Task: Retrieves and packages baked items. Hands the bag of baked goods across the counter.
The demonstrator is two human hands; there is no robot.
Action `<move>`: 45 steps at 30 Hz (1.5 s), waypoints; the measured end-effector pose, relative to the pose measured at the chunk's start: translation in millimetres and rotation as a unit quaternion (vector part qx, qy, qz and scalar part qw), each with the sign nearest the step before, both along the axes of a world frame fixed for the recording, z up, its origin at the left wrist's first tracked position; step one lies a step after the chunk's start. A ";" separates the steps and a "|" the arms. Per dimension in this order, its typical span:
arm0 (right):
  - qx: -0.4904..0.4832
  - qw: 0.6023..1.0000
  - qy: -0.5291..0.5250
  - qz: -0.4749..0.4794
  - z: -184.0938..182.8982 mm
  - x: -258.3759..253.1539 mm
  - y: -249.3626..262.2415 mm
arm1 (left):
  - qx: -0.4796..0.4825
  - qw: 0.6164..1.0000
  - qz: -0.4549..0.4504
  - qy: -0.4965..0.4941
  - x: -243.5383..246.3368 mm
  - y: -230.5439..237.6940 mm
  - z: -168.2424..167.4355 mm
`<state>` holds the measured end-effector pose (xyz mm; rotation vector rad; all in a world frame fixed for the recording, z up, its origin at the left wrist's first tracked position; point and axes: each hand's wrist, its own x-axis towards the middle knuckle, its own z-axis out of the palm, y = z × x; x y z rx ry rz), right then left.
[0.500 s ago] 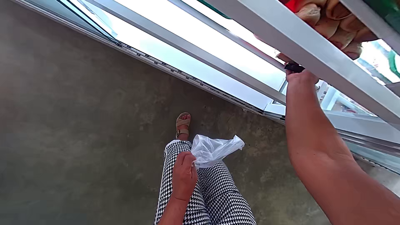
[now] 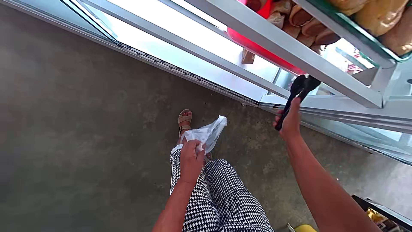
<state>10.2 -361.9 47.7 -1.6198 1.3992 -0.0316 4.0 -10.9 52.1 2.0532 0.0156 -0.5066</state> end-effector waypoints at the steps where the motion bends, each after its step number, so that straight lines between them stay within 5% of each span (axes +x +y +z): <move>1: -0.014 0.997 0.035 0.064 11.4 -11.4 0.3 | 0.005 1.000 0.000 -0.017 7.8 -1.7 6.6; 8: -0.122 0.944 0.105 0.288 36.6 9.5 -6.4 | 0.062 0.992 -0.004 -0.114 4.6 7.4 18.9; 14: -0.185 0.938 0.116 0.270 20.9 109.5 -3.6 | 0.064 0.993 -0.020 -0.100 -31.7 19.1 9.5; 20: -0.228 0.922 0.175 0.261 8.3 175.6 13.3 | 0.027 0.996 -0.002 -0.089 6.3 19.9 14.3; 25: -0.075 0.983 0.052 0.160 16.9 148.1 4.1 | -0.075 0.996 0.029 -0.035 53.2 11.8 22.1; 28: 0.059 0.978 0.020 0.200 39.7 90.1 -6.2 | -0.106 0.992 0.024 -0.067 63.9 7.7 17.7; 32: 0.272 0.891 0.005 0.363 88.7 -12.0 -18.1 | -0.125 0.987 0.037 -0.095 62.9 0.9 18.7; 36: 0.379 0.790 0.024 0.481 107.3 -16.0 6.4 | -0.156 0.979 0.078 -0.110 49.8 -7.5 34.7; 39: 0.356 0.789 0.098 0.491 90.5 25.0 41.0 | -0.169 0.969 0.105 -0.144 38.3 -11.1 52.4; 42: 0.308 0.826 0.115 0.458 68.1 51.8 80.5 | -0.182 0.972 0.018 -0.149 20.5 -14.0 59.6; 45: 0.084 0.839 0.143 0.519 51.6 59.5 113.2 | -0.227 0.969 -0.045 -0.091 7.4 -26.8 60.1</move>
